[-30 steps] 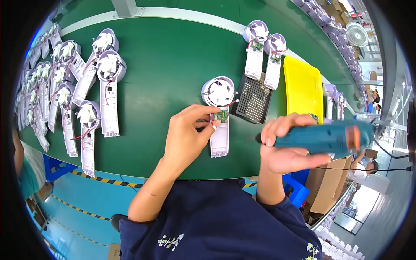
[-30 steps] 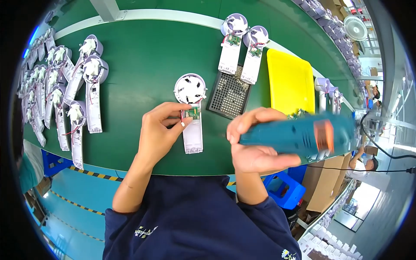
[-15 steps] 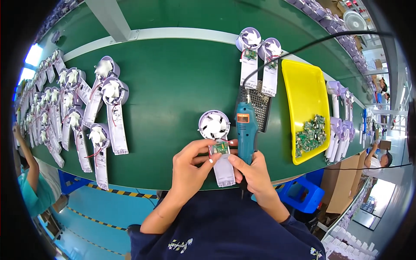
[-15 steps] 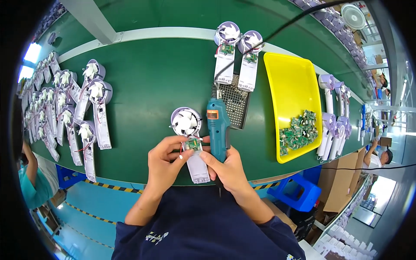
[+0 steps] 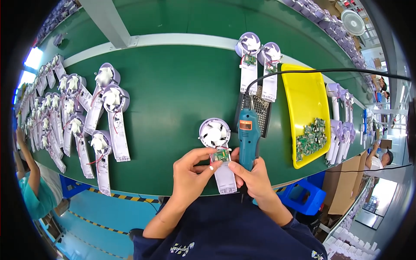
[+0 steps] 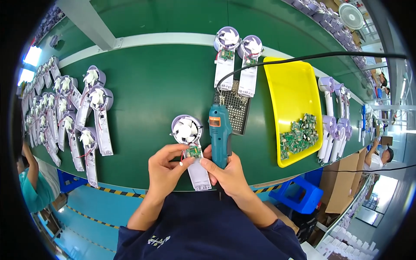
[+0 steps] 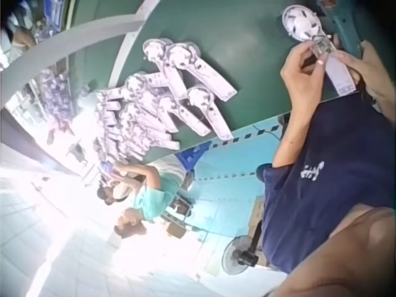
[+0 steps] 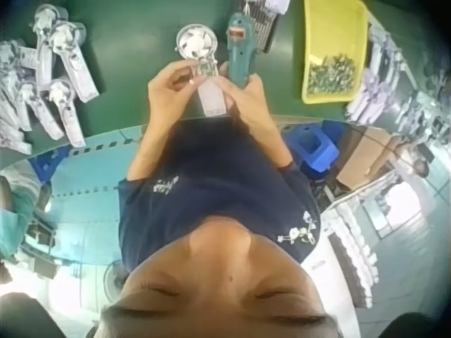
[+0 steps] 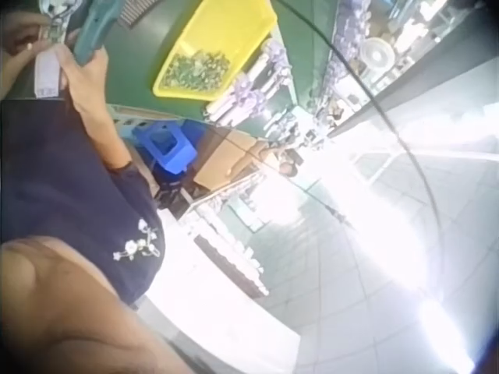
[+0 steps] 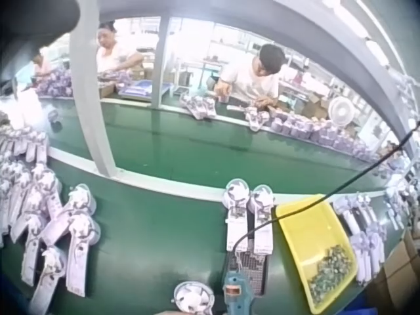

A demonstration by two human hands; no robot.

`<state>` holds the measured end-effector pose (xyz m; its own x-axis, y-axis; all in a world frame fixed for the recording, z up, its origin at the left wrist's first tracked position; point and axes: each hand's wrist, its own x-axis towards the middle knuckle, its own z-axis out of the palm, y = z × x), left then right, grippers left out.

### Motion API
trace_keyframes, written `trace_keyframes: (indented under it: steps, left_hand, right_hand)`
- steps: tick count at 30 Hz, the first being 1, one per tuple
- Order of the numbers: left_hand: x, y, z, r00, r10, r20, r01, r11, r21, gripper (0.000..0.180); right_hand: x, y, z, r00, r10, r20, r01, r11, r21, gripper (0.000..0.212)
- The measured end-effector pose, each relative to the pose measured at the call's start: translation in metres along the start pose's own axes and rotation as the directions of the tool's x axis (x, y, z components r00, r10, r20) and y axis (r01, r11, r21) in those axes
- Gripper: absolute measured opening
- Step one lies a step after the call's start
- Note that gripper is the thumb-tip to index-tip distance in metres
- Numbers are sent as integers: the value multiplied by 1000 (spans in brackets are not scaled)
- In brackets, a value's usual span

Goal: The person assembles handheld fans by connecting wire plugs to circuit boards, inserting the boards into the fan housings, and securing them with screws using an electric screwdriver.

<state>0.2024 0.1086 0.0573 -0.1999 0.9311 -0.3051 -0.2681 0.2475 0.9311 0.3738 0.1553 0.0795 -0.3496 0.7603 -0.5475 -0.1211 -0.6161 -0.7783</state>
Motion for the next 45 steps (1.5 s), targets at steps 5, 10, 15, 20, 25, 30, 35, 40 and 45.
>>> trace_keyframes:
  steps: [5,10,15,20,25,30,35,40,45]
  left_hand:
    - [1,1,-1,1000,-11,-4,11,1000,4,30]
    - [6,3,-2,1000,0,1,0,998,57,29]
    - [14,12,-5,1000,12,15,-14,993,118,29]
    - [18,17,-7,1000,11,16,-13,991,131,28]
    - [63,28,-8,995,48,89,-71,958,278,27]
    - [142,48,-24,967,195,165,-239,919,313,26]
    - [198,59,-17,947,227,226,-301,871,389,29]
    - [176,77,5,970,168,176,-227,887,403,60]
    - [103,74,0,925,380,-17,-316,792,522,51]
  right_hand:
    - [2,7,-5,999,11,33,-13,999,36,22]
    - [4,9,0,999,-45,2,45,999,1,21]
    - [10,8,3,1000,-26,-4,26,998,54,21]
    - [10,6,8,999,-37,-3,37,999,35,20]
    - [3,5,12,968,-171,-183,193,975,109,19]
    - [-15,-16,-19,944,-280,-176,295,953,68,21]
    - [-6,-86,-122,563,-767,-306,339,552,-762,32]
    - [-12,-132,-219,593,-734,-331,32,433,-901,27]
    - [-9,-118,-243,625,-751,-212,-71,215,-974,40]
